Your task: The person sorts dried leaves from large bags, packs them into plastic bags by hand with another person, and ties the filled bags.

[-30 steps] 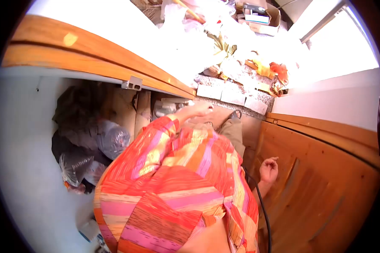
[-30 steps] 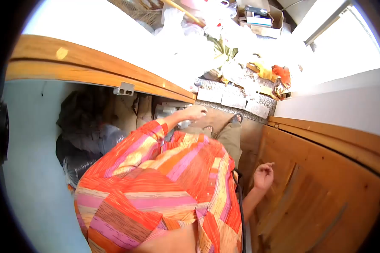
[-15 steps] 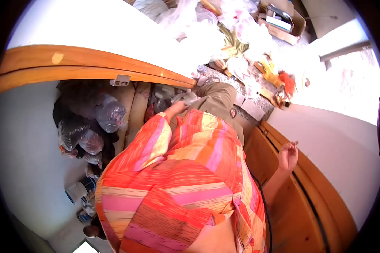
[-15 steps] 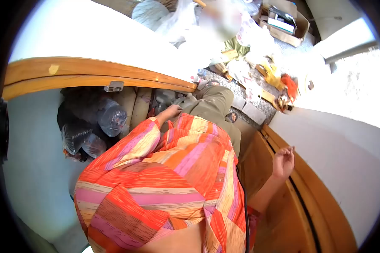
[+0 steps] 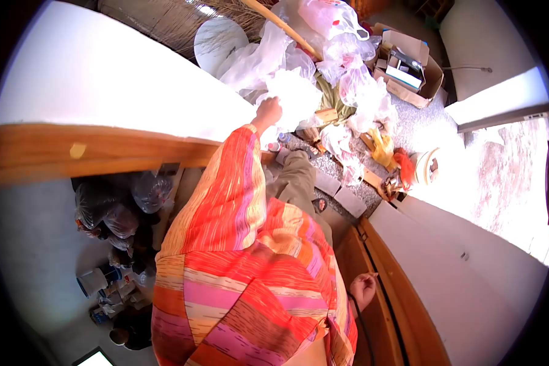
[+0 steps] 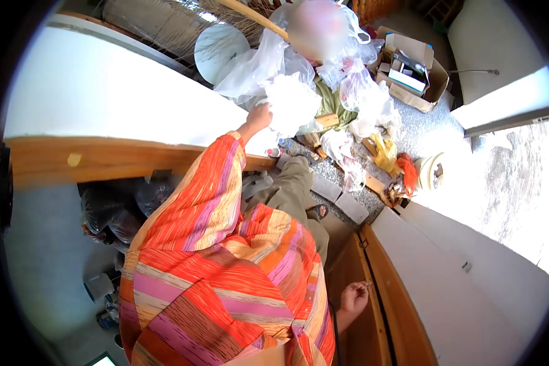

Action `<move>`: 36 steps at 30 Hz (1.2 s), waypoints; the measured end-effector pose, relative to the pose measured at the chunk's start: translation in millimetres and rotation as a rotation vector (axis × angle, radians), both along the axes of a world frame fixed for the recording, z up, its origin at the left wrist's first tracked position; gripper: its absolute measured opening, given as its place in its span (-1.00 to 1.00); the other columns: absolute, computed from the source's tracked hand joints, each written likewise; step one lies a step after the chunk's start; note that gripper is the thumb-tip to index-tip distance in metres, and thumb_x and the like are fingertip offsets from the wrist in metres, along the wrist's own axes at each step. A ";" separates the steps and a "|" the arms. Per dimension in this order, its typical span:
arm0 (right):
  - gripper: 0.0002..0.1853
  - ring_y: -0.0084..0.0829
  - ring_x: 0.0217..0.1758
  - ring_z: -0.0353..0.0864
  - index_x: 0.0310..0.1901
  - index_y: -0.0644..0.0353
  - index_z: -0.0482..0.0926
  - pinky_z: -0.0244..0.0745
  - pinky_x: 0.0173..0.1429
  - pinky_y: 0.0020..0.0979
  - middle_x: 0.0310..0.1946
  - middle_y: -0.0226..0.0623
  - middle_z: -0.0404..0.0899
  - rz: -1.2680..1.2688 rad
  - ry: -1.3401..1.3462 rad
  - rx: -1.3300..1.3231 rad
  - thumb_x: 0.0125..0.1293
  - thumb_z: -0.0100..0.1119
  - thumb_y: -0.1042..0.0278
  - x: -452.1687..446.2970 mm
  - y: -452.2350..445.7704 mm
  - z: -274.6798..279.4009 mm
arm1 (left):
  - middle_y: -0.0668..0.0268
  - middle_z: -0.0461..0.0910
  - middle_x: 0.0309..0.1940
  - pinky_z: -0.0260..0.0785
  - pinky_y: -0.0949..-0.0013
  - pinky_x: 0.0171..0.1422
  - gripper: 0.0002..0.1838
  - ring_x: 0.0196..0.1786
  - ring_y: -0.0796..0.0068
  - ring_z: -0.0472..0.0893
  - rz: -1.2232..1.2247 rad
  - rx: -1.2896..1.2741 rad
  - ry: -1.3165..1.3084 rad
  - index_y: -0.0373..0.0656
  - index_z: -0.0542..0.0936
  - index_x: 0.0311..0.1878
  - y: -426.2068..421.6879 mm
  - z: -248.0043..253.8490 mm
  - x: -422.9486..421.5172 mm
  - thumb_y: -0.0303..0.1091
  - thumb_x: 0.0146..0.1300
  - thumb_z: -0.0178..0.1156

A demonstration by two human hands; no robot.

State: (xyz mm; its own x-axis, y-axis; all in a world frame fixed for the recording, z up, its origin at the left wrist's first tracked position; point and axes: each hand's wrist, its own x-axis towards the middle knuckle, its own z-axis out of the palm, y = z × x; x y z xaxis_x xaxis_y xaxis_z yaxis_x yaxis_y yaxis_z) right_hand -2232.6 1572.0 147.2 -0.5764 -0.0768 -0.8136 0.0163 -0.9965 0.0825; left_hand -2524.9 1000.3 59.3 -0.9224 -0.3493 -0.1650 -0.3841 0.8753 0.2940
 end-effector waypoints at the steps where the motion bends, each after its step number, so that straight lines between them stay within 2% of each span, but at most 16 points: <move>1: -0.74 -0.44 -0.31 0.56 -0.20 0.22 0.54 0.45 -0.16 -0.43 -0.34 -0.30 0.60 0.033 -0.034 0.004 0.13 -0.07 0.71 -7.9 -10.2 5.6 | 0.02 0.54 -0.13 0.34 0.14 0.06 -0.65 -0.02 0.06 0.49 -0.074 -0.076 0.123 -0.24 0.51 -0.05 -11.6 2.0 -27.2 -0.33 0.09 0.04; 3: -0.77 -0.43 -0.33 0.56 -0.21 0.22 0.54 0.45 -0.16 -0.41 -0.36 -0.29 0.60 0.072 -0.041 -0.018 0.19 -0.10 0.63 2.4 -14.7 -4.8 | 0.05 0.51 -0.09 0.32 0.16 0.10 -0.64 0.04 0.07 0.45 -0.161 -0.178 0.260 -0.22 0.51 -0.03 -22.5 11.7 -54.8 -0.33 0.09 0.05; 5: -0.78 -0.43 -0.34 0.56 -0.19 0.20 0.55 0.46 -0.15 -0.40 -0.37 -0.29 0.60 0.102 -0.084 0.027 0.24 -0.13 0.56 -32.3 -33.4 4.6 | 0.08 0.47 -0.05 0.29 0.16 0.14 -0.62 0.10 0.09 0.38 -0.083 -0.275 0.375 -0.14 0.50 0.03 -40.6 12.0 -114.3 -0.38 0.09 0.04; 8: -0.76 -0.43 -0.34 0.56 -0.16 0.18 0.55 0.48 -0.15 -0.40 -0.37 -0.31 0.60 0.144 -0.173 0.084 0.27 -0.14 0.54 -77.7 -57.6 11.9 | 0.09 0.41 0.00 0.30 0.17 0.13 -0.61 0.11 0.06 0.36 -0.158 -0.225 0.339 -0.10 0.50 0.05 -61.8 22.5 -171.6 -0.43 0.11 0.00; 13: -0.80 -0.46 -0.39 0.54 -0.10 0.12 0.50 0.54 -0.21 -0.41 -0.37 -0.37 0.58 0.258 -0.278 0.185 0.33 -0.12 0.50 -157.1 -109.2 12.2 | 0.12 0.39 0.05 0.34 0.18 0.09 -0.58 0.06 0.14 0.45 -0.089 -0.213 0.052 -0.06 0.44 0.13 -94.2 28.2 -233.4 -0.42 0.14 -0.02; 16: -0.83 -0.49 -0.40 0.56 -0.11 0.11 0.51 0.55 -0.23 -0.45 -0.37 -0.38 0.60 0.339 -0.303 0.244 0.37 -0.09 0.40 -198.4 -136.9 6.6 | 0.14 0.41 0.03 0.36 0.17 0.04 -0.54 0.07 0.19 0.46 -0.245 -0.390 -0.160 -0.04 0.39 0.18 -122.7 21.3 -251.7 -0.41 0.15 0.00; 19: -0.72 -0.43 -0.23 0.60 -0.05 0.12 0.52 0.53 -0.07 -0.39 -0.27 -0.29 0.63 0.420 -0.064 0.097 0.38 -0.23 0.37 -220.9 -149.7 -14.5 | 0.16 0.36 0.12 0.32 0.20 0.07 -0.64 0.08 0.17 0.46 -0.345 -0.493 -0.330 -0.06 0.49 0.06 -157.3 14.9 -265.2 -0.39 0.18 -0.03; 21: -0.80 -0.50 -0.32 0.58 -0.13 0.12 0.52 0.54 -0.17 -0.45 -0.33 -0.39 0.60 0.484 -0.173 0.160 0.37 -0.11 0.35 -248.8 -174.6 -8.5 | 0.25 0.54 -0.03 0.23 0.19 0.14 -0.67 -0.07 0.24 0.54 -0.704 -0.841 -0.465 -0.07 0.58 -0.01 -178.9 11.7 -268.4 -0.35 0.14 0.05; 22: -0.86 -0.56 -0.40 0.56 -0.22 0.12 0.52 0.54 -0.25 -0.50 -0.41 -0.47 0.57 0.532 -0.245 0.236 0.36 -0.01 0.30 -267.6 -188.8 -4.7 | 0.25 0.54 -0.03 0.23 0.19 0.14 -0.67 -0.07 0.24 0.54 -0.709 -0.837 -0.475 -0.07 0.58 -0.01 -184.0 13.0 -264.1 -0.35 0.14 0.05; 24: -0.92 -0.61 -0.44 0.50 -0.26 0.10 0.50 0.51 -0.28 -0.52 -0.46 -0.52 0.51 0.649 -0.155 0.266 0.34 0.03 0.33 -291.1 -202.1 -16.7 | 0.29 0.61 -0.10 0.11 0.14 0.23 -0.73 -0.09 0.24 0.55 -1.172 -1.246 -0.322 -0.11 0.65 -0.13 -178.5 26.8 -239.2 -0.33 0.13 0.08; 26: -0.94 -0.64 -0.44 0.42 -0.24 0.12 0.49 0.43 -0.30 -0.57 -0.43 -0.52 0.47 0.758 -0.198 0.431 0.31 0.05 0.37 -325.0 -231.5 -20.1 | 0.20 0.58 -0.01 0.10 0.03 0.26 -0.66 0.01 0.19 0.53 -1.331 -1.129 -1.011 -0.15 0.61 -0.02 -151.8 38.5 -216.7 -0.31 0.16 0.03; 28: -0.81 -0.61 -0.38 0.43 -0.08 0.18 0.48 0.39 -0.28 -0.56 -0.33 -0.43 0.48 0.906 -0.002 0.562 0.30 0.01 0.39 -351.1 -260.5 -42.9 | 0.24 0.65 -0.28 0.26 0.02 0.09 -0.77 -0.02 0.17 0.55 -1.178 -0.913 -0.929 -0.16 0.67 -0.23 -139.4 58.5 -170.1 -0.32 0.10 0.12; 30: -0.74 -0.57 -0.31 0.45 0.00 0.13 0.43 0.39 -0.22 -0.55 -0.26 -0.39 0.48 1.162 0.065 0.642 0.30 0.04 0.31 -393.2 -310.0 -56.1 | 0.23 0.65 -0.27 0.29 0.03 0.06 -0.77 -0.04 0.18 0.56 -1.173 -0.809 -1.005 -0.16 0.67 -0.23 -138.4 66.0 -153.2 -0.32 0.09 0.13; 32: -0.52 -0.43 -0.05 0.44 0.18 0.14 0.31 0.41 -0.02 -0.35 -0.04 -0.26 0.44 1.361 0.244 0.677 0.30 0.06 0.11 -435.4 -373.1 -46.7 | 0.22 0.64 -0.26 0.34 0.06 0.00 -0.76 -0.07 0.18 0.57 -1.145 -0.599 -1.113 -0.17 0.66 -0.23 -136.9 69.8 -139.6 -0.31 0.07 0.15; 34: -0.20 -0.21 0.17 0.35 0.35 0.18 -0.03 0.40 0.05 -0.15 0.18 -0.09 0.30 1.535 0.430 0.683 0.24 0.12 -0.03 -457.8 -430.9 -63.3 | 0.20 0.64 -0.24 0.40 0.09 -0.07 -0.75 -0.10 0.19 0.59 -1.108 -0.386 -1.207 -0.17 0.66 -0.23 -135.4 68.4 -129.1 -0.30 0.05 0.17; 36: -0.01 -0.09 0.25 0.27 0.36 0.21 -0.19 0.37 0.11 -0.03 0.26 0.02 0.18 1.711 0.394 0.680 0.14 0.22 -0.12 -469.8 -487.8 -66.6 | 0.16 0.62 -0.23 0.43 0.14 -0.12 -0.72 -0.15 0.19 0.61 -1.058 -0.295 -1.198 -0.20 0.63 -0.19 -131.3 65.9 -134.2 -0.28 0.05 0.18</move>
State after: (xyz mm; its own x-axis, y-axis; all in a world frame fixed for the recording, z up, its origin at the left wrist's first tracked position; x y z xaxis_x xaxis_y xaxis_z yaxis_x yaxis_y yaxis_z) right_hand -2702.4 1084.2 80.6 -0.3738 -0.4590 -0.8060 0.8129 0.2563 -0.5230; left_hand -2659.0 868.9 125.2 -0.1573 0.1749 -0.9719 0.5199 0.8514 0.0691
